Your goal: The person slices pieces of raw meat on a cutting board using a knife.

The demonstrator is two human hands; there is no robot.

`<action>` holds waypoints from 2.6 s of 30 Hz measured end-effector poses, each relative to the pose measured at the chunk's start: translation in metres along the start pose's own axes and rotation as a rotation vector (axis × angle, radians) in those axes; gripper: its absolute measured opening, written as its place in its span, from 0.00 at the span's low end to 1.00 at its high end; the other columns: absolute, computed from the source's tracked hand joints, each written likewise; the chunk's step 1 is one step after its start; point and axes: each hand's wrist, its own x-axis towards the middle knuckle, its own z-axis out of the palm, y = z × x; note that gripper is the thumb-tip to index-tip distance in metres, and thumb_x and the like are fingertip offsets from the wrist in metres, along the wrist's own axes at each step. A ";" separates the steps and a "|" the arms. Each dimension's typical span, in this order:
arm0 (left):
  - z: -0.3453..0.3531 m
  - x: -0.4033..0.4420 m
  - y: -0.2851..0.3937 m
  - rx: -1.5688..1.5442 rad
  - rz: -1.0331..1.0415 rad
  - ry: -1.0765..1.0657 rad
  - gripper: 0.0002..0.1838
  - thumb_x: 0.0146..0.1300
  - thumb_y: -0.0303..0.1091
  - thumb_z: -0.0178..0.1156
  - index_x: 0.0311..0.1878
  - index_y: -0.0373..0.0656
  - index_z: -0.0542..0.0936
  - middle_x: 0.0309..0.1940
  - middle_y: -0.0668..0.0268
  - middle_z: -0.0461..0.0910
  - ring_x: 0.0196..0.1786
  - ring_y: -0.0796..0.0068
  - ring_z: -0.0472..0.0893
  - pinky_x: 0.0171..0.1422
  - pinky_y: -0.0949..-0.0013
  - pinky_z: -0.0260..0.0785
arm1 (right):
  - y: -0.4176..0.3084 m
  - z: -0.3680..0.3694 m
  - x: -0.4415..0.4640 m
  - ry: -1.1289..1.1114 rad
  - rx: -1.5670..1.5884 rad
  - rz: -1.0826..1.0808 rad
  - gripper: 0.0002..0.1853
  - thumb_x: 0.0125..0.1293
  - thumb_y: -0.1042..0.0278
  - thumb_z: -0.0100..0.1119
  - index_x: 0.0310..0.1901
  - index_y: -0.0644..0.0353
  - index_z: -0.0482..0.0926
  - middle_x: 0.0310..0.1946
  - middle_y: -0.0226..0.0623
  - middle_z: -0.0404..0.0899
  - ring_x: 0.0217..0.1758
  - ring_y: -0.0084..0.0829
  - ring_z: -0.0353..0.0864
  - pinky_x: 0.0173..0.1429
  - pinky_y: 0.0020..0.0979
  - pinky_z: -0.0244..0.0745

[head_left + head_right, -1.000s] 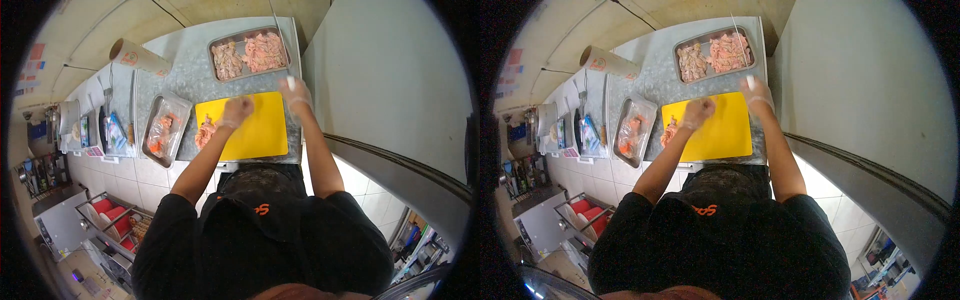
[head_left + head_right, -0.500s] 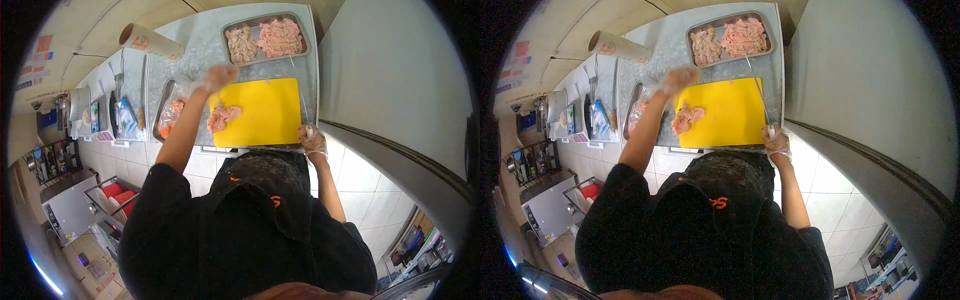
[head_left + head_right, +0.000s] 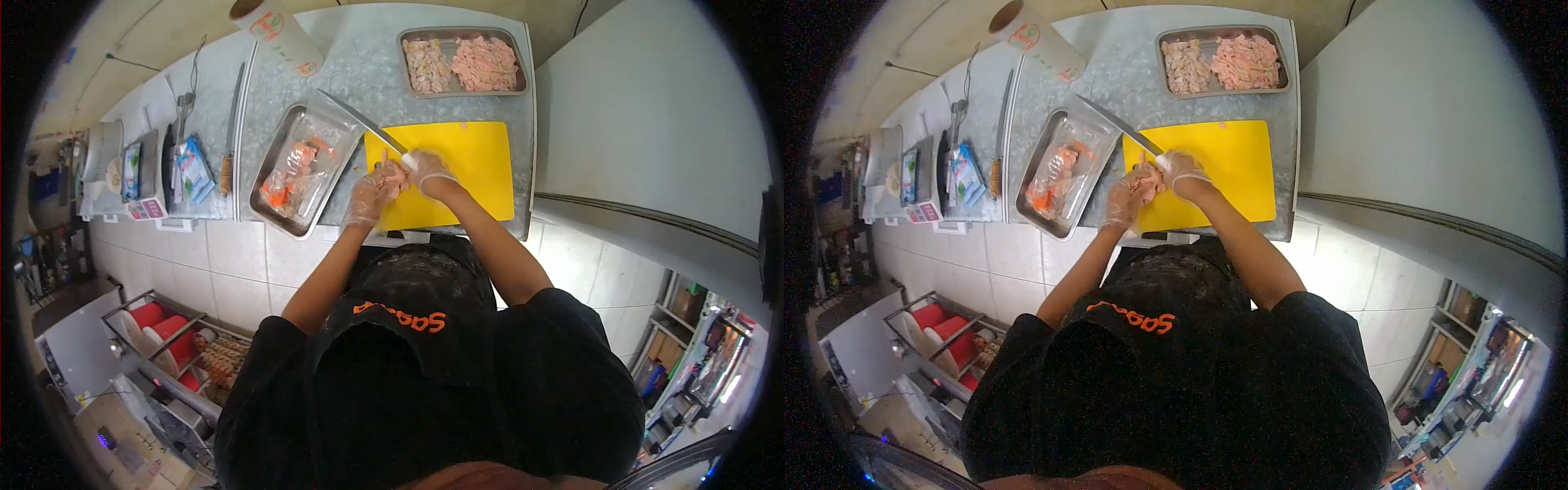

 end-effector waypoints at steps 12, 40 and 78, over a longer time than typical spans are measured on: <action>0.007 0.023 0.154 -0.116 0.071 -0.712 0.15 0.63 0.35 0.62 0.51 0.38 0.81 0.44 0.61 0.82 0.45 0.72 0.79 0.53 0.71 0.72 | -0.034 -0.073 -0.119 0.405 0.615 0.078 0.17 0.59 0.56 0.69 0.40 0.59 0.75 0.29 0.33 0.80 0.32 0.27 0.80 0.37 0.28 0.74; 0.097 0.012 0.126 0.012 -0.023 -0.676 0.12 0.64 0.38 0.61 0.39 0.37 0.81 0.30 0.67 0.79 0.33 0.79 0.77 0.38 0.73 0.70 | 0.031 -0.075 -0.168 0.290 0.500 0.379 0.23 0.53 0.52 0.73 0.40 0.60 0.75 0.36 0.43 0.80 0.41 0.37 0.82 0.45 0.34 0.76; 0.113 0.033 0.056 0.606 0.662 -0.024 0.09 0.59 0.37 0.62 0.39 0.44 0.82 0.37 0.59 0.82 0.40 0.53 0.80 0.42 0.54 0.69 | 0.073 0.022 -0.154 0.429 0.134 0.308 0.21 0.75 0.51 0.36 0.50 0.61 0.71 0.31 0.57 0.77 0.35 0.57 0.78 0.37 0.51 0.69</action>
